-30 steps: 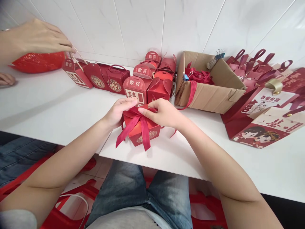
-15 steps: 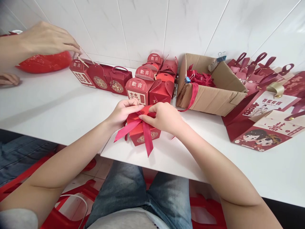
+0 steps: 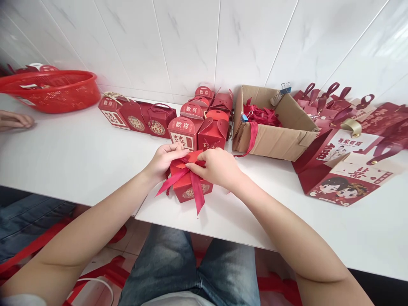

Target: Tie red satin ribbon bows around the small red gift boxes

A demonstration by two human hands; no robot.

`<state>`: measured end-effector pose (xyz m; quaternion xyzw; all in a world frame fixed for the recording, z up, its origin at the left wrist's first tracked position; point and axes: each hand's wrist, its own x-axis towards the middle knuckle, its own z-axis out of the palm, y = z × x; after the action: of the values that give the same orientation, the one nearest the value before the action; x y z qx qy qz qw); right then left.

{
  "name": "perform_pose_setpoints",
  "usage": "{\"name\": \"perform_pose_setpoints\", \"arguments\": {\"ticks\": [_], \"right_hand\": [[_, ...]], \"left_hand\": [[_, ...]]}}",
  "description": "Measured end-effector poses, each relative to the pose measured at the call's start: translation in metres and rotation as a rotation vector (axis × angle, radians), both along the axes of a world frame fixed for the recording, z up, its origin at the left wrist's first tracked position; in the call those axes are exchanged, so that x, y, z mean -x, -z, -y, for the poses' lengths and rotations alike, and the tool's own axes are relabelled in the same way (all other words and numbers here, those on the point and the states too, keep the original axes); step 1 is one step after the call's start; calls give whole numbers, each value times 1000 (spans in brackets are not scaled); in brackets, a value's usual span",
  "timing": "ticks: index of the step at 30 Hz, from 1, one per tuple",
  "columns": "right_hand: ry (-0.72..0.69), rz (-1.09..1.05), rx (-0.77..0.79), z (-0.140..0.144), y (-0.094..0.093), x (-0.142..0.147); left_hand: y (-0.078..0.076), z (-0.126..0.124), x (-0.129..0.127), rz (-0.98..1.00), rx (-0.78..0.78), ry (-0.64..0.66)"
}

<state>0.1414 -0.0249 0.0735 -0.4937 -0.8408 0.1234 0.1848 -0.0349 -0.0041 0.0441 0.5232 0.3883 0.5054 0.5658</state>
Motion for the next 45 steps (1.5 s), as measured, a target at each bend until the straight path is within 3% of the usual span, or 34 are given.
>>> {"name": "perform_pose_setpoints", "arguments": {"ticks": [6,12,17,20,23,29,45], "right_hand": [[-98,-114,0,-3,1,-1],[-87,-466,308,-12,2,-11],[-177,-664,475,-19,9,-15],[-191,-732,519,-20,12,-14],[-196,-764,561,-19,13,-14],[-199,-807,606,-17,15,-15],[-150,-935,696,-19,16,-13]], "left_hand": [[-1,-1,5,-141,-120,54],[0,-1,5,-18,-51,109],[0,0,4,13,-54,159],[-3,1,7,-28,-144,71],[-10,4,11,-165,-329,-76],[-14,14,9,-563,-502,32],[-14,10,9,-644,-373,148]]}}
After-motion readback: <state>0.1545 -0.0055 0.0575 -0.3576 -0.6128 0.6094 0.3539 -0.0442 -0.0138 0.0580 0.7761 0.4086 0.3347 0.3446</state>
